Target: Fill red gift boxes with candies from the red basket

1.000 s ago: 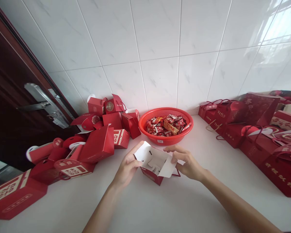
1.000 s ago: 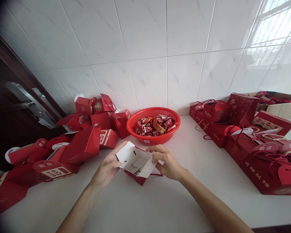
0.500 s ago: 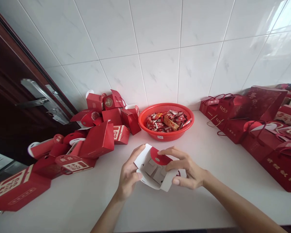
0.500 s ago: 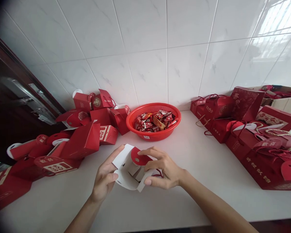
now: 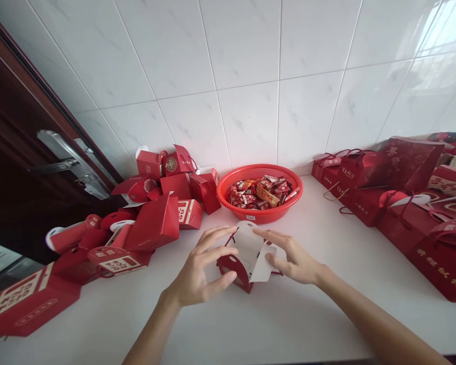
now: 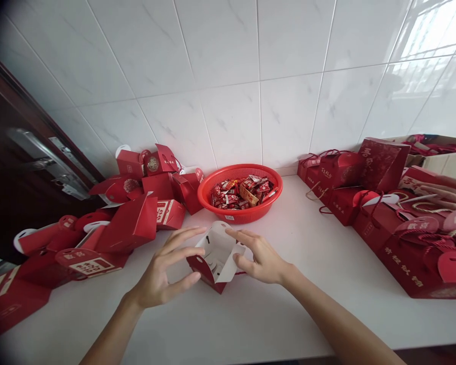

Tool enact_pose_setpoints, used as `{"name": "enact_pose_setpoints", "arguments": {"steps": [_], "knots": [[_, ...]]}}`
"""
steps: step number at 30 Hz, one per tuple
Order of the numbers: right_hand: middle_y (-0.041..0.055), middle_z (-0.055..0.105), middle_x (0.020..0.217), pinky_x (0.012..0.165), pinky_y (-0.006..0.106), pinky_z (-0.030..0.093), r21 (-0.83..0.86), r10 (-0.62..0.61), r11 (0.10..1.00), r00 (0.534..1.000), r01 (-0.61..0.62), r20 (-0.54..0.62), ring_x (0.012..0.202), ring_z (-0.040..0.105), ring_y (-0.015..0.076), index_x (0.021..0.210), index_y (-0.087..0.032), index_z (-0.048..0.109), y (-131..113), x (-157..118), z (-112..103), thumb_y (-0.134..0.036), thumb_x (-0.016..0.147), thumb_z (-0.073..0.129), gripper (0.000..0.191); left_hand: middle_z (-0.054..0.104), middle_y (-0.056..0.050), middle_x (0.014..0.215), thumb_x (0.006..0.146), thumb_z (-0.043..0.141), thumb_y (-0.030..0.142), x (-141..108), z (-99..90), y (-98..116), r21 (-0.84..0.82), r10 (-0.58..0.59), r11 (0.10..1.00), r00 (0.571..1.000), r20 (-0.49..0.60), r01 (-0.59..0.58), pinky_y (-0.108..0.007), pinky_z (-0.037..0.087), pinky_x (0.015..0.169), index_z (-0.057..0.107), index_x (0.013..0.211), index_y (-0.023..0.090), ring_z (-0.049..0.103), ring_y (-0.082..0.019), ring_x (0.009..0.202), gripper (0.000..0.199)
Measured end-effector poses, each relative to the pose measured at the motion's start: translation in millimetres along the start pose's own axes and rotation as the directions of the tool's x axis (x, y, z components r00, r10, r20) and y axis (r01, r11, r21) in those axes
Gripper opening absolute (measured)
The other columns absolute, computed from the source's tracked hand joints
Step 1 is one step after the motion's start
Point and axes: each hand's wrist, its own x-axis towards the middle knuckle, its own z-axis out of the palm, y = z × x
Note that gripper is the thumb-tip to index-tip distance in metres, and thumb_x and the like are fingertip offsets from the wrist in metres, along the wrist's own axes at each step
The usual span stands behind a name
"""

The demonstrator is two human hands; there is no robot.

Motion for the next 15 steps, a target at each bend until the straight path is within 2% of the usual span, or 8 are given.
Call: {"name": "enact_pose_setpoints", "arguments": {"steps": [3, 7, 12, 15], "knots": [[0.0131, 0.067, 0.124, 0.087, 0.04, 0.052, 0.008, 0.013, 1.0, 1.0, -0.013, -0.011, 0.101, 0.065, 0.0264, 0.146, -0.019, 0.047, 2.7, 0.6, -0.4, -0.036, 0.094, 0.049, 0.055, 0.062, -0.01, 0.134, 0.082, 0.062, 0.015, 5.1, -3.4, 1.2, 0.116, 0.066, 0.991, 0.997, 0.031, -0.069, -0.045, 0.046, 0.104, 0.064, 0.086, 0.022, 0.052, -0.028, 0.128, 0.009], [0.014, 0.064, 0.131, 0.092, 0.043, 0.051, -0.004, 0.048, 0.999, 0.997, -0.048, -0.058, 0.111, 0.063, 0.0292, 0.143, -0.02, 0.051, 11.6, 0.8, -4.7, -0.038, 0.093, 0.051, 0.053, 0.07, -0.008, 0.12, 0.086, 0.056, 0.011, 11.3, 1.8, -0.5, 0.242, 0.187, 0.953, 0.982, 0.002, -0.182, -0.044, 0.044, 0.106, 0.058, 0.078, 0.021, 0.059, -0.024, 0.117, 0.013], [0.0139, 0.066, 0.128, 0.089, 0.043, 0.052, -0.007, 0.082, 0.996, 0.988, -0.084, -0.132, 0.104, 0.065, 0.0286, 0.137, -0.021, 0.056, 20.6, 2.6, -9.1, -0.045, 0.093, 0.053, 0.05, 0.07, -0.008, 0.119, 0.089, 0.058, 0.018, 17.5, 11.0, -7.7, 0.379, 0.192, 0.912, 0.98, -0.054, -0.158, -0.048, 0.038, 0.11, 0.064, 0.09, 0.021, 0.062, -0.024, 0.111, 0.007], [0.0126, 0.065, 0.129, 0.093, 0.044, 0.051, 0.017, 0.093, 0.996, 0.982, -0.091, -0.166, 0.11, 0.063, 0.0281, 0.132, -0.023, 0.06, 17.7, 4.6, -9.2, -0.047, 0.095, 0.053, 0.045, 0.068, -0.008, 0.122, 0.089, 0.059, 0.022, 21.1, 12.8, -9.1, 0.409, 0.16, 0.904, 0.986, -0.049, -0.127, -0.051, 0.034, 0.113, 0.067, 0.106, 0.022, 0.059, -0.026, 0.117, 0.018]]}}
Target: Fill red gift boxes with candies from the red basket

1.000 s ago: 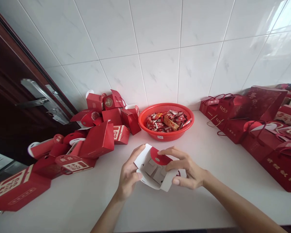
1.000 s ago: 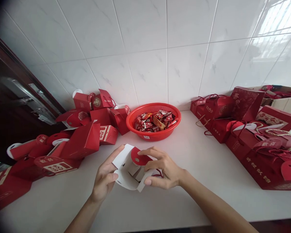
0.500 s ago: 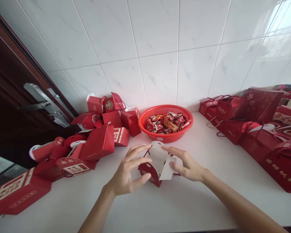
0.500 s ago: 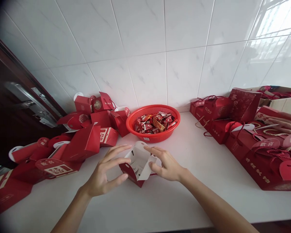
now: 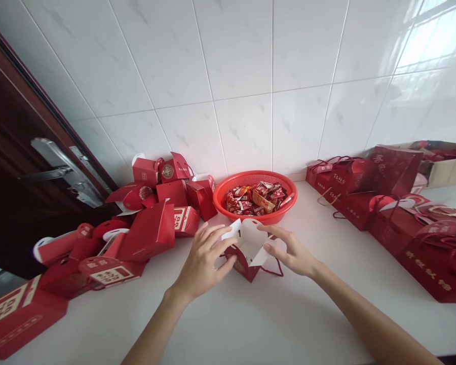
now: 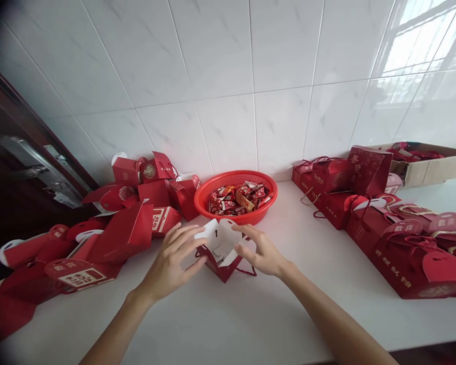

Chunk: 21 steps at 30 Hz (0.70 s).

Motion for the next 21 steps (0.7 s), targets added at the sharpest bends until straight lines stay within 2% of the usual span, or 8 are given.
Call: {"name": "enact_pose_setpoints", "arguments": {"steps": [5, 8, 10, 11, 13, 16, 18, 21], "knots": [[0.0098, 0.062, 0.132, 0.104, 0.043, 0.046, 0.04, -0.056, 0.997, 0.996, 0.059, -0.073, 0.122, 0.058, 0.0257, 0.125, -0.027, 0.066, -9.3, 0.1, -0.2, -0.046, 0.099, 0.047, 0.037, 0.065, -0.007, 0.13, 0.09, 0.061, 0.028, 12.9, -5.3, 5.5, -0.149, 0.019, 0.989, 0.996, 0.09, -0.006, -0.053, 0.03, 0.117, 0.066, 0.116, 0.025, 0.055, -0.026, 0.125, 0.027], [0.0088, 0.061, 0.131, 0.105, 0.041, 0.045, 0.07, -0.085, 0.992, 0.973, 0.102, -0.214, 0.125, 0.056, 0.0249, 0.122, -0.027, 0.067, -9.2, 0.6, -1.2, -0.044, 0.1, 0.045, 0.035, 0.069, -0.008, 0.123, 0.093, 0.058, 0.029, 36.8, -6.0, 1.5, -0.307, -0.004, 0.951, 0.996, 0.087, 0.031, -0.044, 0.042, 0.11, 0.066, 0.119, 0.023, 0.061, -0.023, 0.118, 0.028], [0.0087, 0.064, 0.126, 0.1, 0.039, 0.048, 0.08, -0.064, 0.992, 0.945, 0.094, -0.321, 0.12, 0.059, 0.0239, 0.118, -0.025, 0.068, -5.9, 2.1, -1.7, -0.044, 0.1, 0.046, 0.033, 0.072, -0.007, 0.116, 0.094, 0.056, 0.03, 62.5, 0.5, -8.4, -0.395, -0.049, 0.915, 0.995, 0.089, 0.081, -0.037, 0.05, 0.1, 0.069, 0.114, 0.021, 0.064, -0.022, 0.111, 0.026], [0.0086, 0.066, 0.122, 0.096, 0.037, 0.05, 0.081, -0.046, 0.993, 0.929, 0.081, -0.369, 0.114, 0.061, 0.0231, 0.115, -0.024, 0.068, -3.5, 3.2, -1.8, -0.043, 0.1, 0.047, 0.032, 0.074, -0.007, 0.111, 0.092, 0.057, 0.03, 77.8, 6.5, -15.0, -0.419, -0.064, 0.902, 0.992, 0.104, 0.102, -0.035, 0.052, 0.097, 0.071, 0.109, 0.021, 0.066, -0.022, 0.107, 0.024], [0.0079, 0.069, 0.112, 0.085, 0.033, 0.053, 0.077, -0.016, 0.995, 0.895, 0.056, -0.445, 0.1, 0.065, 0.0211, 0.109, -0.023, 0.068, 2.2, 5.8, -1.9, -0.042, 0.099, 0.049, 0.029, 0.076, -0.005, 0.106, 0.089, 0.056, 0.026, 110.5, 23.4, -28.4, -0.43, -0.076, 0.888, 0.974, 0.214, 0.163, -0.033, 0.053, 0.093, 0.075, 0.103, 0.021, 0.069, -0.021, 0.098, 0.024], [0.0059, 0.071, 0.096, 0.074, 0.029, 0.052, 0.054, -0.012, 0.997, 0.858, 0.047, -0.514, 0.085, 0.064, 0.0186, 0.1, -0.021, 0.068, 10.1, 9.1, -1.4, -0.039, 0.098, 0.051, 0.025, 0.078, -0.003, 0.103, 0.083, 0.057, 0.02, 156.1, 55.4, -40.5, -0.362, -0.057, 0.91, 0.924, 0.378, 0.204, -0.032, 0.051, 0.095, 0.077, 0.097, 0.022, 0.07, -0.021, 0.098, 0.025], [0.0049, 0.07, 0.09, 0.07, 0.028, 0.051, 0.029, -0.037, 0.998, 0.846, 0.062, -0.532, 0.078, 0.063, 0.0172, 0.097, -0.021, 0.068, 13.3, 10.2, -0.7, -0.036, 0.098, 0.05, 0.024, 0.074, -0.005, 0.116, 0.081, 0.062, 0.026, 179.1, 75.9, -40.4, -0.325, -0.016, 0.926, 0.882, 0.472, 0.191, -0.033, 0.049, 0.099, 0.074, 0.111, 0.021, 0.067, -0.024, 0.11, 0.032], [0.0049, 0.069, 0.092, 0.069, 0.027, 0.051, -0.022, -0.098, 0.995, 0.841, 0.102, -0.532, 0.077, 0.062, 0.0161, 0.097, -0.021, 0.066, 14.1, 10.2, 0.8, -0.031, 0.099, 0.049, 0.019, 0.062, -0.009, 0.139, 0.08, 0.066, 0.041, 201.3, 100.6, -33.5, -0.294, 0.013, 0.939, 0.84, 0.543, 0.176, -0.035, 0.044, 0.105, 0.062, 0.133, 0.02, 0.058, -0.028, 0.126, 0.057]]}}
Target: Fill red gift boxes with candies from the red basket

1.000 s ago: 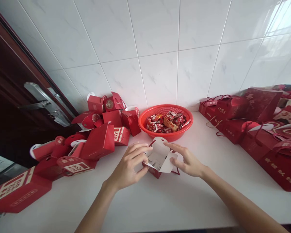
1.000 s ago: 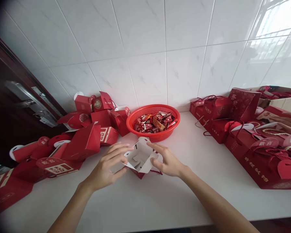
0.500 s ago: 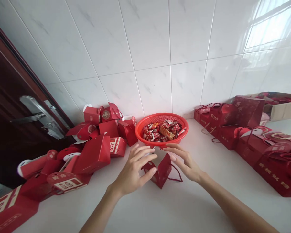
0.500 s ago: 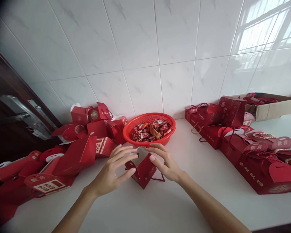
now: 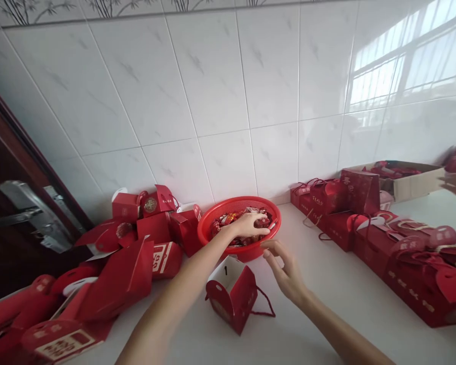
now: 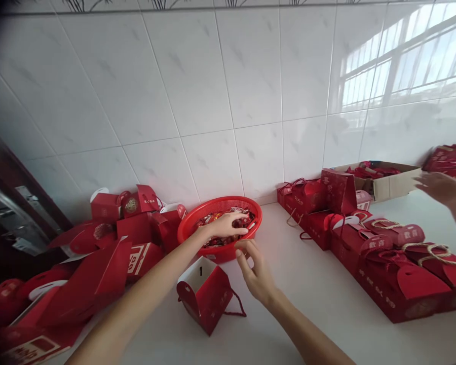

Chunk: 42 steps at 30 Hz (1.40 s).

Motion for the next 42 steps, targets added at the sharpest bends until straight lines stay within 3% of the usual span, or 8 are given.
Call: {"name": "enact_pose_setpoints", "arguments": {"steps": [3, 7, 15, 22, 26, 31, 35, 42], "knots": [[0.0057, 0.068, 0.096, 0.069, 0.026, 0.052, -0.03, -0.061, 0.998, 0.998, 0.061, 0.023, 0.076, 0.062, 0.0151, 0.098, -0.021, 0.063, -2.8, -1.4, 0.9, -0.025, 0.098, 0.047, 0.016, 0.064, -0.01, 0.135, 0.077, 0.067, 0.041, 18.4, 9.0, 1.7, 0.024, -0.014, 1.0, 1.0, 0.014, 0.014, -0.035, 0.046, 0.102, 0.066, 0.127, 0.021, 0.058, -0.029, 0.124, 0.054], [0.0069, 0.066, 0.099, 0.069, 0.026, 0.052, -0.065, -0.104, 0.992, 0.993, 0.108, 0.058, 0.077, 0.062, 0.0145, 0.098, -0.021, 0.062, -5.3, -2.1, 0.7, -0.019, 0.097, 0.046, 0.016, 0.075, -0.006, 0.105, 0.071, 0.066, 0.027, 26.1, 13.2, -3.8, -0.002, -0.028, 1.0, 0.999, -0.037, 0.028, -0.029, 0.049, 0.086, 0.076, 0.097, 0.023, 0.066, -0.026, 0.102, 0.028], [0.0086, 0.066, 0.1, 0.067, 0.027, 0.054, -0.092, -0.092, 0.991, 0.995, 0.095, 0.036, 0.077, 0.063, 0.016, 0.088, -0.022, 0.061, -0.5, 3.6, -5.4, -0.019, 0.094, 0.046, 0.017, 0.064, 0.0, 0.06, 0.064, 0.059, 0.018, -5.4, 5.3, -48.9, -0.201, -0.211, 0.966, 0.949, -0.236, 0.165, -0.028, 0.043, 0.061, 0.061, 0.061, 0.019, 0.06, -0.02, 0.064, 0.004], [0.0075, 0.068, 0.094, 0.063, 0.03, 0.055, -0.122, -0.026, 0.992, 1.0, 0.026, -0.004, 0.067, 0.062, 0.0162, 0.095, -0.023, 0.062, 6.9, 6.9, -7.1, -0.024, 0.093, 0.047, 0.015, 0.071, -0.005, 0.077, 0.069, 0.056, 0.026, -32.6, 4.1, -66.3, -0.515, -0.308, 0.852, 0.885, -0.349, 0.094, -0.031, 0.051, 0.072, 0.062, 0.074, 0.016, 0.067, -0.021, 0.077, 0.013], [0.0075, 0.069, 0.096, 0.059, 0.031, 0.055, -0.063, 0.15, 0.987, 0.989, -0.151, -0.011, 0.062, 0.062, 0.016, 0.107, -0.021, 0.058, 10.6, 8.6, -8.1, -0.035, 0.091, 0.052, 0.022, 0.073, -0.005, 0.091, 0.073, 0.058, 0.031, -41.1, 6.3, -53.0, -0.648, -0.3, 0.762, 0.89, -0.343, 0.007, -0.034, 0.054, 0.082, 0.065, 0.086, 0.017, 0.069, -0.021, 0.087, 0.021], [0.009, 0.069, 0.105, 0.059, 0.031, 0.054, 0.049, 0.227, 0.973, 0.973, -0.225, -0.038, 0.065, 0.063, 0.0155, 0.112, -0.021, 0.054, 14.2, 8.7, -7.3, -0.043, 0.092, 0.052, 0.03, 0.072, -0.002, 0.085, 0.065, 0.076, 0.039, -42.5, 10.6, -38.3, -0.833, -0.308, 0.546, 0.902, -0.302, -0.093, -0.033, 0.054, 0.078, 0.065, 0.086, 0.019, 0.068, -0.022, 0.085, 0.031], [0.0097, 0.07, 0.105, 0.058, 0.032, 0.052, 0.052, 0.26, 0.965, 0.964, -0.257, -0.061, 0.067, 0.062, 0.0169, 0.114, -0.021, 0.056, 17.7, 9.8, -4.9, -0.048, 0.092, 0.052, 0.035, 0.07, -0.002, 0.081, 0.062, 0.081, 0.045, -41.3, 11.3, -34.3, -0.845, -0.273, 0.526, 0.923, -0.271, -0.093, -0.03, 0.051, 0.076, 0.066, 0.088, 0.018, 0.066, -0.02, 0.083, 0.041], [0.0131, 0.07, 0.111, 0.093, 0.052, 0.047, -0.161, 0.119, 0.975, 0.973, -0.152, -0.199, 0.105, 0.061, 0.0303, 0.117, -0.021, 0.062, 26.7, 44.2, 1.7, -0.051, 0.084, 0.062, 0.044, 0.069, 0.0, 0.078, 0.057, 0.086, 0.05, -42.2, 13.7, -38.0, -0.855, -0.266, 0.507, 0.925, -0.271, -0.105, -0.031, 0.051, 0.079, 0.066, 0.082, 0.018, 0.065, -0.018, 0.08, 0.045]]}}
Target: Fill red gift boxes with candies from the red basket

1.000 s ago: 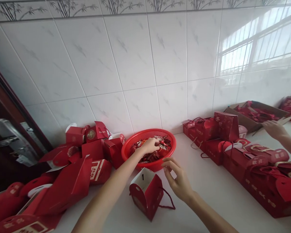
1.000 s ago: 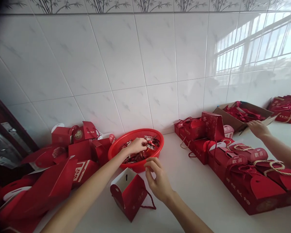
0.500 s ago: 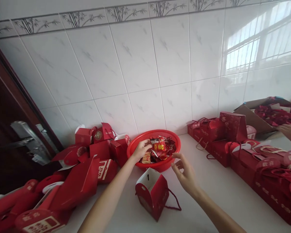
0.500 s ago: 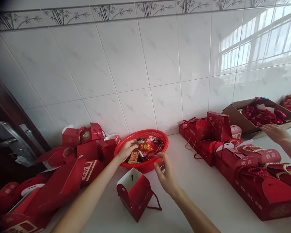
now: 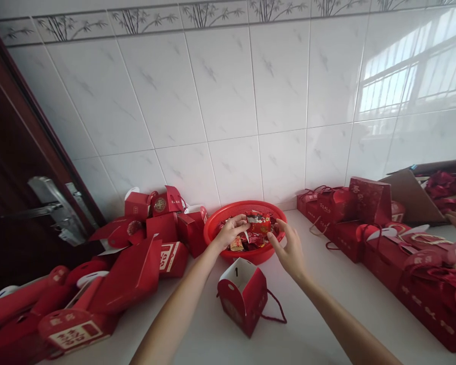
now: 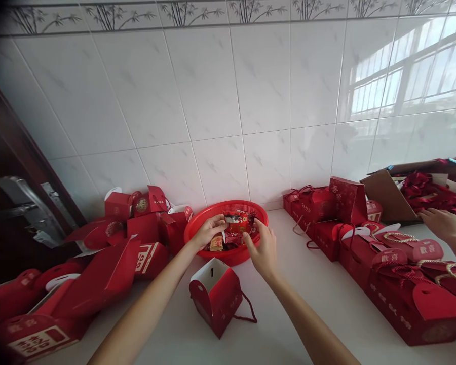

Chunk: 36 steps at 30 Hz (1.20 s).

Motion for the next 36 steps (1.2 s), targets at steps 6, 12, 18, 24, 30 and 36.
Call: {"name": "enact_pose_setpoints", "arguments": {"steps": [6, 12, 18, 24, 30, 36], "knots": [[0.0057, 0.069, 0.081, 0.069, 0.037, 0.053, 0.31, 0.162, 0.922, 0.957, -0.233, 0.239, 0.073, 0.064, 0.0223, 0.083, -0.02, 0.062, -6.3, 39.4, 21.8, -0.056, 0.073, 0.071, 0.039, 0.072, -0.003, 0.086, 0.061, 0.083, 0.051, -0.9, 0.1, -0.9, -0.017, 0.006, 1.0, 1.0, -0.028, -0.007, -0.032, 0.051, 0.079, 0.068, 0.088, 0.017, 0.067, -0.021, 0.085, 0.046], [0.001, 0.065, 0.072, 0.067, 0.033, 0.054, 0.592, 0.302, 0.726, 0.936, -0.35, 0.182, 0.069, 0.061, 0.0175, 0.074, -0.02, 0.057, -7.2, 57.3, 40.3, -0.057, 0.054, 0.085, 0.051, 0.073, -0.004, 0.082, 0.059, 0.085, 0.043, 0.6, -0.4, -7.3, -0.012, -0.02, 1.0, 0.996, -0.082, 0.019, -0.033, 0.051, 0.08, 0.068, 0.081, 0.015, 0.067, -0.022, 0.084, 0.04], [0.0007, 0.066, 0.073, 0.062, 0.028, 0.051, 0.579, 0.26, 0.716, 0.919, -0.39, 0.297, 0.066, 0.06, 0.0158, 0.075, -0.019, 0.059, -2.8, 58.7, 43.3, -0.05, 0.056, 0.087, 0.046, 0.073, -0.006, 0.093, 0.072, 0.078, 0.051, -1.1, -3.3, -8.0, 0.006, 0.057, 0.998, 0.993, -0.101, -0.057, -0.035, 0.051, 0.083, 0.072, 0.095, 0.015, 0.067, -0.024, 0.09, 0.043], [0.0066, 0.073, 0.088, 0.069, 0.03, 0.052, 0.514, 0.209, 0.77, 0.911, -0.377, 0.355, 0.082, 0.067, 0.0221, 0.083, -0.019, 0.068, -5.2, 57.4, 39.6, -0.055, 0.067, 0.08, 0.041, 0.076, -0.008, 0.099, 0.073, 0.077, 0.054, -4.8, -0.7, -7.5, 0.062, 0.124, 0.991, 0.989, -0.078, -0.119, -0.036, 0.051, 0.09, 0.076, 0.095, 0.016, 0.067, -0.027, 0.099, 0.044], [0.0048, 0.071, 0.079, 0.06, 0.028, 0.049, 0.546, 0.229, 0.742, 0.913, -0.388, 0.339, 0.07, 0.063, 0.019, 0.077, -0.019, 0.067, -1.6, 57.9, 41.4, -0.052, 0.062, 0.085, 0.04, 0.076, -0.007, 0.103, 0.074, 0.077, 0.053, -4.3, 0.2, -8.2, 0.026, 0.11, 0.994, 0.994, -0.024, -0.11, -0.036, 0.051, 0.093, 0.077, 0.104, 0.017, 0.067, -0.028, 0.103, 0.047], [0.0022, 0.068, 0.073, 0.057, 0.027, 0.047, 0.565, 0.256, 0.719, 0.91, -0.406, 0.327, 0.064, 0.058, 0.0164, 0.075, -0.019, 0.066, -2.3, 58.4, 43.4, -0.05, 0.062, 0.085, 0.038, 0.077, -0.007, 0.098, 0.074, 0.078, 0.054, -4.3, -1.5, -7.9, 0.037, 0.069, 0.997, 0.997, -0.034, -0.067, -0.035, 0.052, 0.088, 0.077, 0.1, 0.015, 0.068, -0.028, 0.098, 0.047]]}}
